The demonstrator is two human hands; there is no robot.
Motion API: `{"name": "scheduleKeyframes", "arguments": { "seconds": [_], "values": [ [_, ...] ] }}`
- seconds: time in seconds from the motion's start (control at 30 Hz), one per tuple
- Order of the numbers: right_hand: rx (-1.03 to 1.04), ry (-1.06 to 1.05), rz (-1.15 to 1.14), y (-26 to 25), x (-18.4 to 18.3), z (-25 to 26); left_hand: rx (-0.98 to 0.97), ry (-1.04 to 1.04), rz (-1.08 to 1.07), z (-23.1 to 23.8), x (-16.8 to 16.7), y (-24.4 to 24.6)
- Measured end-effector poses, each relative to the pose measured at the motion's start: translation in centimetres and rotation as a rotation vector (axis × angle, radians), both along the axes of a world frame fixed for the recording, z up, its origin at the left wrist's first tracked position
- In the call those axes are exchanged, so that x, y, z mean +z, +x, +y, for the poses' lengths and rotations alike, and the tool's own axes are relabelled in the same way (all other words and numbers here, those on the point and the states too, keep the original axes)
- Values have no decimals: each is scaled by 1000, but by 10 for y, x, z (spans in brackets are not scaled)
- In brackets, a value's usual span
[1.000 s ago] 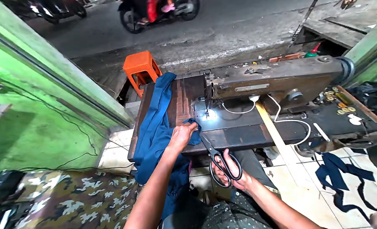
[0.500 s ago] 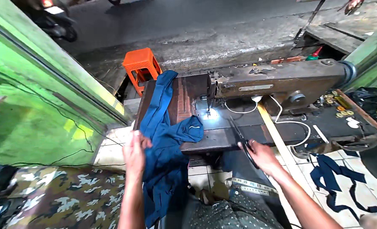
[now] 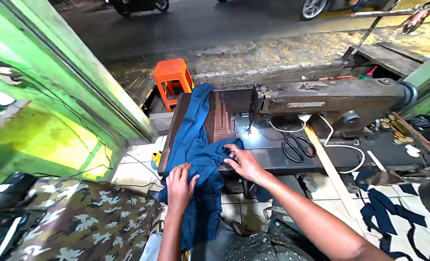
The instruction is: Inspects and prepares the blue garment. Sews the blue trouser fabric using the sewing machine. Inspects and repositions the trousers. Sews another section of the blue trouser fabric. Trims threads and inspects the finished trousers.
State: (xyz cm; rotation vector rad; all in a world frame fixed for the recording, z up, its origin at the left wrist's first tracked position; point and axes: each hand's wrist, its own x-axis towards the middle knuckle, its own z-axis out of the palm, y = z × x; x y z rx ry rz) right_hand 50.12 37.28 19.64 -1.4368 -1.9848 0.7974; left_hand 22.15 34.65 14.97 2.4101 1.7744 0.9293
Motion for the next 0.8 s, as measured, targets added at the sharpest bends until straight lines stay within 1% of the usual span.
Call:
{"name": "scheduleKeyframes", "arguments": {
  "seconds": [0.03, 0.07, 0.13, 0.2, 0.27, 0.3, 0.33, 0.37, 0.43, 0.5, 0.57, 0.6, 0.67, 0.7, 0.73, 0.8],
  "values": [
    [-26, 12, 31, 6, 2, -1, 4, 16, 7, 3, -5, 0],
    [-47, 48, -9, 13, 3, 1, 5, 30, 5, 4, -9, -2],
    [-25, 146, -217, 27, 0, 11, 3, 48, 8, 4, -16, -4],
    [135, 226, -398, 31, -2, 26, 10, 70, 18, 4, -20, -3],
    [280, 299, -481, 24, -3, 36, 11, 90, 16, 6, -20, -3],
    [304, 331, -490, 22, -3, 37, 5, 105, -1, 6, -22, -3],
    [281, 363, -461, 22, -5, 37, -4, 123, -26, 7, -23, -5],
    [207, 409, -391, 26, -8, 36, -11, 138, -47, 7, -24, -8],
    [-5, 500, -208, 40, -8, 31, -29, 148, -88, 6, -19, -18],
    [-104, 494, -88, 56, 2, 17, -75, 116, -140, 0, -5, -27],
    [-120, 386, 40, 61, 18, -9, -173, 19, -179, -7, 22, -36],
    [-114, 252, 156, 61, 28, -21, -220, -65, -204, -9, 39, -40],
    [-54, -152, 505, 63, 50, -37, -249, -214, -265, -10, 68, -51],
    [-45, -309, 661, 63, 56, -38, -235, -263, -254, -7, 79, -56],
    [-67, -419, 761, 61, 59, -37, -197, -278, -212, -1, 86, -58],
    [-188, -593, 904, 56, 54, -29, -65, -261, -63, 11, 90, -48]
  ]
}}
